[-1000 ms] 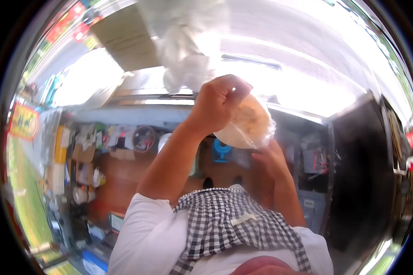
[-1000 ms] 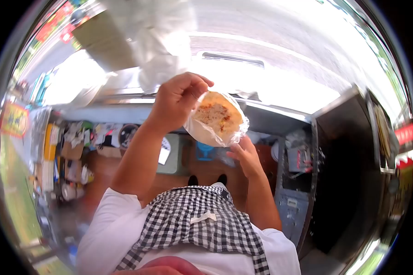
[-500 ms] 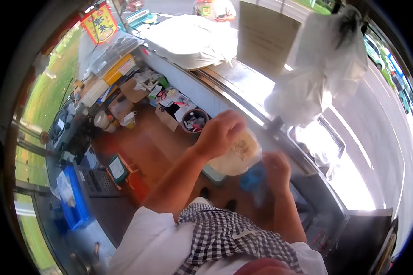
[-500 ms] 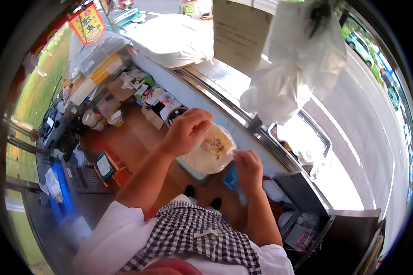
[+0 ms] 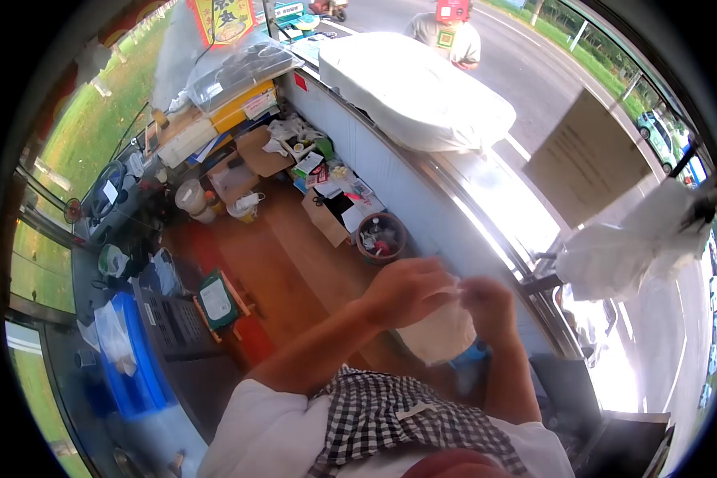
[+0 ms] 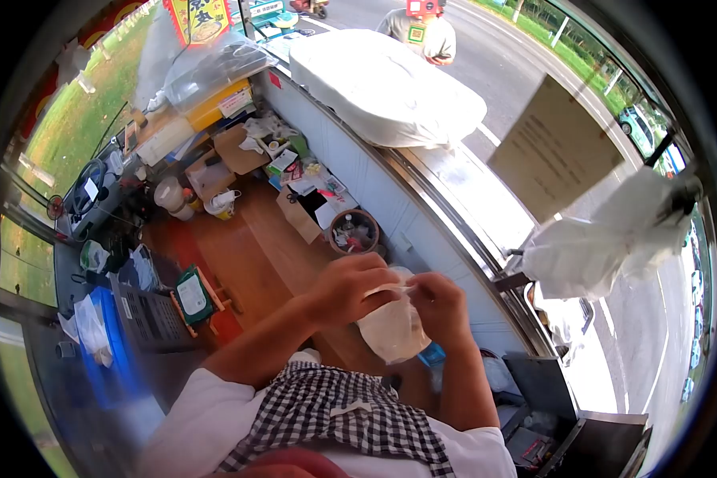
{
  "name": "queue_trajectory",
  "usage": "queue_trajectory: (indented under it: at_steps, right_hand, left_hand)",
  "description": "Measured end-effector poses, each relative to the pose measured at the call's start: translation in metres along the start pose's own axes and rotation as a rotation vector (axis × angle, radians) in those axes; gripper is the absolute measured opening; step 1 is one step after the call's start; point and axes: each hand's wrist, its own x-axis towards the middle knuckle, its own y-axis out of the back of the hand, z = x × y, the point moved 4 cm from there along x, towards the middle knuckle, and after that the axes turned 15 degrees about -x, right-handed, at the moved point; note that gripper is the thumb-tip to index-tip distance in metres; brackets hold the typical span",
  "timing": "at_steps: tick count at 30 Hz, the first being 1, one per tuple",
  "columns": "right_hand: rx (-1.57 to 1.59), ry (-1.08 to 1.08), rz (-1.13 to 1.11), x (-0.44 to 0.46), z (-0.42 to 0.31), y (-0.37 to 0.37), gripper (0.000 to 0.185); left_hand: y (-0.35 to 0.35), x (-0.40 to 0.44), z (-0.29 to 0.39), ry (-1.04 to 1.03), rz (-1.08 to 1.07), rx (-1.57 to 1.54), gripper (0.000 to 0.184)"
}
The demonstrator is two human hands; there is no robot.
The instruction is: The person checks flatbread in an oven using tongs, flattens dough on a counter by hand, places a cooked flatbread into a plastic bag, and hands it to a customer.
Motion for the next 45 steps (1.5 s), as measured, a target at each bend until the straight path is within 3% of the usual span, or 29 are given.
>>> queue_trajectory:
  at_steps: [4,5,9,11,13,18,20,22,24,27,30,33,36,39,45]
  right_hand:
    - [-0.014,-0.084,0.099,0.061,-0.053,-0.015,0.020]
    - [-0.009,0.010,0.134,0.079,-0.061,-0.015,0.021]
    - [-0.116,-0.033,0.228,0.167,-0.100,-0.003,0.021]
    - [0.118,0.013,0.281,0.219,-0.109,0.003,0.016]
    - [0.125,0.009,0.364,0.276,-0.112,0.014,0.019]
    - [0.232,0.073,0.441,0.439,-0.080,0.044,0.022]
    - [0.190,0.099,0.494,0.505,-0.062,0.056,0.021]
    - [0.088,0.095,0.568,0.567,-0.032,0.071,0.020]
    - [-0.038,0.067,0.570,0.618,-0.009,0.082,0.018]
    - [-0.248,0.047,0.585,0.690,0.029,0.096,0.017]
    - [-0.414,-0.027,0.550,0.744,0.069,0.097,0.019]
    - [-0.551,-0.098,0.515,0.776,0.097,0.087,0.021]
    - [-0.592,-0.220,0.491,0.794,0.125,0.075,0.024]
    - [-0.550,-0.251,0.531,0.803,0.148,0.065,0.027]
    - [-0.446,-0.230,0.486,0.792,0.137,0.047,0.039]
  left_hand:
    - [0.096,-0.026,-0.040,0.092,0.111,-0.040,0.027]
    - [0.116,-0.037,-0.053,0.130,0.123,-0.048,0.029]
    - [0.187,-0.093,-0.110,0.393,0.258,-0.077,0.025]
    - [0.215,-0.127,-0.141,0.475,0.336,-0.075,0.023]
    - [0.240,-0.155,-0.161,0.603,0.399,-0.040,0.023]
    - [0.283,-0.223,-0.214,0.974,0.355,0.246,0.025]
    - [0.292,-0.261,-0.253,1.104,0.041,0.489,0.024]
    - [0.292,-0.316,-0.278,1.176,0.266,0.380,0.023]
    - [0.288,-0.318,-0.275,1.440,0.299,0.251,0.023]
    - [0.273,-0.377,-0.302,1.512,0.298,0.191,0.024]
    - [0.266,-0.356,-0.296,1.779,0.652,-0.098,0.024]
    - [0.271,-0.333,-0.297,1.849,0.776,-0.161,0.023]
    - [0.277,-0.333,-0.310,1.747,0.823,-0.354,0.020]
    - [0.287,-0.314,-0.318,1.637,0.872,-0.323,0.018]
    - [0.303,-0.295,-0.326,1.718,0.802,-0.196,0.017]
